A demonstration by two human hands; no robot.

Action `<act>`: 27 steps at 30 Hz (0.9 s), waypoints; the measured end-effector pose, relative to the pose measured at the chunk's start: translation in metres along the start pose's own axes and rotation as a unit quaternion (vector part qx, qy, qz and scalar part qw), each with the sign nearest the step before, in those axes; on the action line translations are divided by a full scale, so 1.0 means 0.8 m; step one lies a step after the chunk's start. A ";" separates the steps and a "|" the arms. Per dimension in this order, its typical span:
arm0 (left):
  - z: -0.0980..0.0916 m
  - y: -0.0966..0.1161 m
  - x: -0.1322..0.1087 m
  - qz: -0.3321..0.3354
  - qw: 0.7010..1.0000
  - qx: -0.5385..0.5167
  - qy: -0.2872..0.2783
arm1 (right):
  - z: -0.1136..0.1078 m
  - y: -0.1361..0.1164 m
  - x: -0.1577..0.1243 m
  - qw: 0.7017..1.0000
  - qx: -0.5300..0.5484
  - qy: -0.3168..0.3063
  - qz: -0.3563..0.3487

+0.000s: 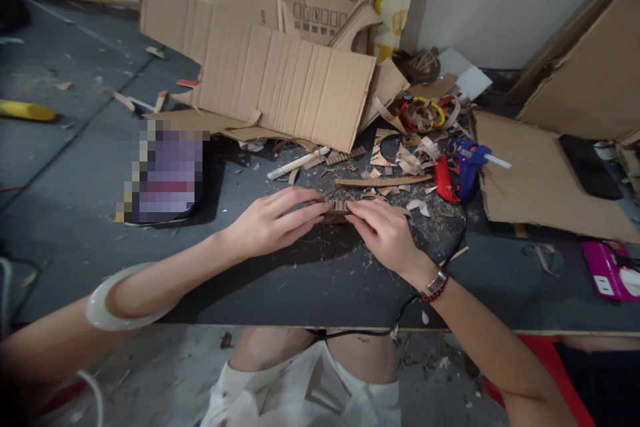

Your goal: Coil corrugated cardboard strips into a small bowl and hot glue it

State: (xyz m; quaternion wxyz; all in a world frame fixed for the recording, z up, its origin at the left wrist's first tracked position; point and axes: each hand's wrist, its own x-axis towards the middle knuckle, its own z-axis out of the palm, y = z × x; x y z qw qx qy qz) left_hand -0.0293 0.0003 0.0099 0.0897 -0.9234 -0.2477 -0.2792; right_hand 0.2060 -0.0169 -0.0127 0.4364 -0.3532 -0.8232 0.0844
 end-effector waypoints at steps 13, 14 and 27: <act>0.010 0.002 -0.005 -0.032 0.999 -0.015 -0.039 | -0.002 -0.002 0.002 1.000 -0.009 -0.016 0.017; 0.011 0.002 -0.006 -0.035 0.998 -0.020 -0.041 | -0.002 -0.002 0.001 1.000 -0.008 -0.019 0.019; 0.024 0.005 -0.011 -0.036 0.999 -0.040 0.004 | 0.000 -0.001 -0.001 0.995 0.001 -0.071 0.066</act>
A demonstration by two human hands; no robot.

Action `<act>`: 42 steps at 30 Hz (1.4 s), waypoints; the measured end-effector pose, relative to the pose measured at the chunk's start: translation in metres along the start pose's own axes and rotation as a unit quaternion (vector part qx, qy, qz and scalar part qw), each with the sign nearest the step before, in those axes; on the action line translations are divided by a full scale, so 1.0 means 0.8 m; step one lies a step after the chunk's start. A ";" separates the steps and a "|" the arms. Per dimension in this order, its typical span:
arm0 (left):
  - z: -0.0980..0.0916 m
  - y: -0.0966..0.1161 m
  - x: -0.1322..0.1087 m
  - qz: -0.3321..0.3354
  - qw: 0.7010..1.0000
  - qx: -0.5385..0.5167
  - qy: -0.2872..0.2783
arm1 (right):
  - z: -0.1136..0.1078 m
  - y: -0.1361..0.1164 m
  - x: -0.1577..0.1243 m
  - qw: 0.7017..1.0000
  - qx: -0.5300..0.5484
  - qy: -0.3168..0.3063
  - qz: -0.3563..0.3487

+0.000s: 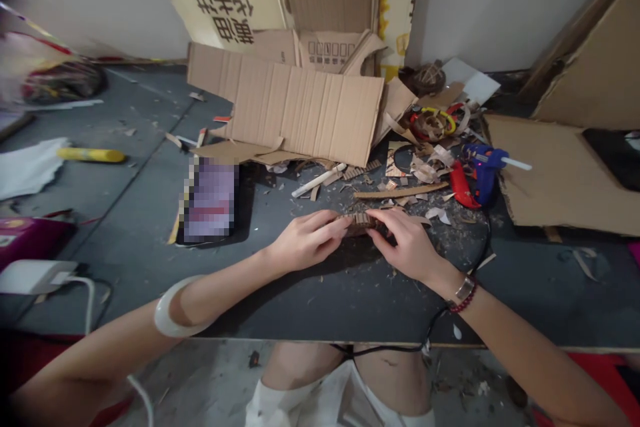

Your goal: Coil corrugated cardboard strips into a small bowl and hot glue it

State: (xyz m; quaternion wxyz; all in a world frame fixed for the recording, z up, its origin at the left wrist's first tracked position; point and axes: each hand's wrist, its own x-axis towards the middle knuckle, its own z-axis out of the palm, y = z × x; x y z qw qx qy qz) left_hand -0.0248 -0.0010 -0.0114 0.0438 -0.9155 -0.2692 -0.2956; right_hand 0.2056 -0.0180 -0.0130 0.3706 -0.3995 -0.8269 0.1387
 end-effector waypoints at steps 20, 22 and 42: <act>0.005 -0.010 0.007 -0.060 0.987 -0.152 -0.008 | 0.007 0.004 0.001 0.997 0.041 -0.010 0.070; 0.005 -0.011 0.008 -0.062 0.985 -0.158 -0.007 | 0.007 0.004 0.000 0.996 0.047 -0.016 0.077; -0.002 -0.003 0.008 -0.156 0.931 -0.327 0.049 | 0.001 -0.003 -0.001 0.931 0.292 -0.013 0.217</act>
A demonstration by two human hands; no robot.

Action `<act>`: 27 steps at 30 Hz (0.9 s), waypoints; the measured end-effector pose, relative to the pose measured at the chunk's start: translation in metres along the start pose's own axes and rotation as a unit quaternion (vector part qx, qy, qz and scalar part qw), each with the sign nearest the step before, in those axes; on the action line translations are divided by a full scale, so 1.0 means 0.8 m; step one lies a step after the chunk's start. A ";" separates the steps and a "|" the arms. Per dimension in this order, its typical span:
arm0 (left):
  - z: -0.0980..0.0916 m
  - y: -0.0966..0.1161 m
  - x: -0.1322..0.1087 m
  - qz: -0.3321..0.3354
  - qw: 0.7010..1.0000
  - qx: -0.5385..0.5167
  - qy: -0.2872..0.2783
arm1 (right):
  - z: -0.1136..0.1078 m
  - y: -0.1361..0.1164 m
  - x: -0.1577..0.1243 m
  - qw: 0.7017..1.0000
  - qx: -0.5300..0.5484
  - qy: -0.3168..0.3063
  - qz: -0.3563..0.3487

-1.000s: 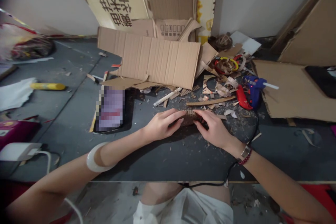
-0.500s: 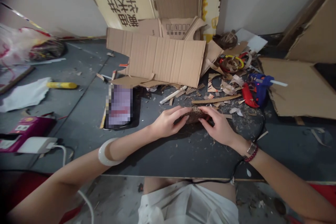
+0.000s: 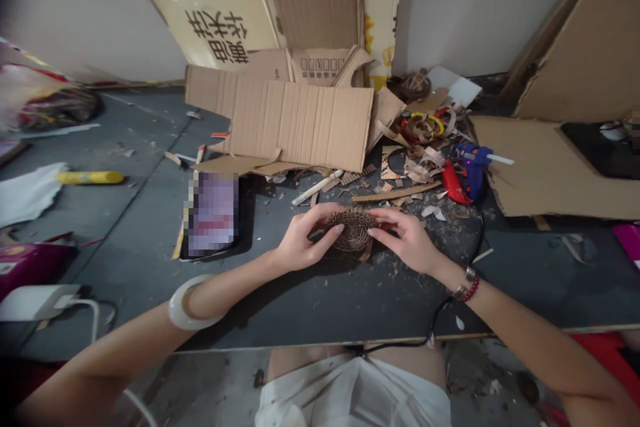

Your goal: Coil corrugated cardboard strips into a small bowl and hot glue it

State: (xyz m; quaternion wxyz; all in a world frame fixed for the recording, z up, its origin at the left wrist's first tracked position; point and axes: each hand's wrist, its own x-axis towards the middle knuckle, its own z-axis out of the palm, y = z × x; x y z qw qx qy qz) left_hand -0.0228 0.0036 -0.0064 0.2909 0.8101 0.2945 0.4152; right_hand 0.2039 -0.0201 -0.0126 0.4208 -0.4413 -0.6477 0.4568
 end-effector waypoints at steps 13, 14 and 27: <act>0.005 -0.006 0.001 -0.066 0.993 -0.091 -0.025 | -0.004 0.005 0.000 0.996 0.071 0.000 0.047; 0.005 -0.007 0.000 -0.070 0.993 -0.093 -0.026 | -0.005 0.004 0.000 0.995 0.079 -0.002 0.053; 0.003 -0.005 0.002 -0.049 0.997 -0.051 -0.033 | -0.005 -0.003 0.000 0.987 0.112 0.005 0.117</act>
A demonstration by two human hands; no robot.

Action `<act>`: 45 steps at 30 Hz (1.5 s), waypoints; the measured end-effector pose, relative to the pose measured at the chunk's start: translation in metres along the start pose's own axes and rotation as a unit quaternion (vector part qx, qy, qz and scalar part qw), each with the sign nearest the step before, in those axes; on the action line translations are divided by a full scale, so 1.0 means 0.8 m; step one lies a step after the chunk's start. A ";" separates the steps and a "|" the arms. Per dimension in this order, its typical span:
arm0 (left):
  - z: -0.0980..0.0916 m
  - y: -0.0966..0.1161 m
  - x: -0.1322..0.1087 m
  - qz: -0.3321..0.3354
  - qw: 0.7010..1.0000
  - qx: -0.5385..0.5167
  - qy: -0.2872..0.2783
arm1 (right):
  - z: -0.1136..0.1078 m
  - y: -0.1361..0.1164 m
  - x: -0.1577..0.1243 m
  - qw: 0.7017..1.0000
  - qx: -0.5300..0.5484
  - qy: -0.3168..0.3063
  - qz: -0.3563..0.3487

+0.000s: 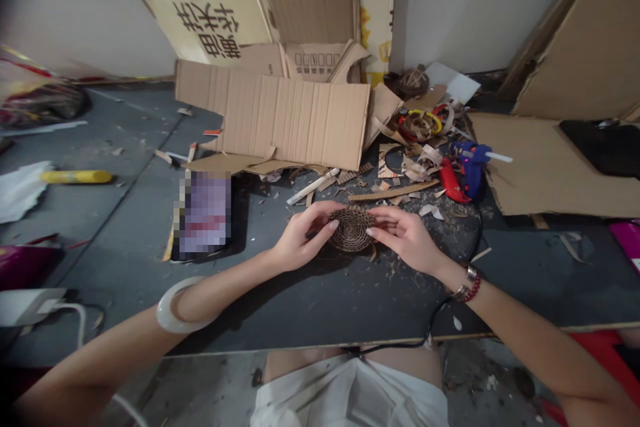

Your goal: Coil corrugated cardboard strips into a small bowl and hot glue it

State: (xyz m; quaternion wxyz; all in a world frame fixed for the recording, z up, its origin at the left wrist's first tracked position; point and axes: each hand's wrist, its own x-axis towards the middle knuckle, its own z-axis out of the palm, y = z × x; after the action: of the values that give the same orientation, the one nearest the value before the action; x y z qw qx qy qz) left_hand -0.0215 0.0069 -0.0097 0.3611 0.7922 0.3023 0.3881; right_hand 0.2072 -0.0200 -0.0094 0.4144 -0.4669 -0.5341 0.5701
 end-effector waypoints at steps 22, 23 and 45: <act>-0.003 0.001 0.001 -0.011 0.999 -0.011 -0.028 | 0.001 -0.001 -0.001 0.999 -0.030 -0.010 -0.009; -0.003 0.001 0.001 -0.007 1.000 -0.012 -0.027 | 0.001 -0.002 -0.002 0.999 -0.031 -0.010 -0.009; -0.004 0.004 0.000 -0.019 0.999 -0.020 -0.031 | 0.001 -0.003 -0.002 0.999 -0.047 -0.010 -0.011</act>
State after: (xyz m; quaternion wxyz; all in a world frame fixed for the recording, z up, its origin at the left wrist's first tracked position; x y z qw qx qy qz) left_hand -0.0234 0.0066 -0.0058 0.3934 0.7907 0.2977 0.3624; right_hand 0.2065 -0.0213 -0.0072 0.3923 -0.4743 -0.5696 0.5447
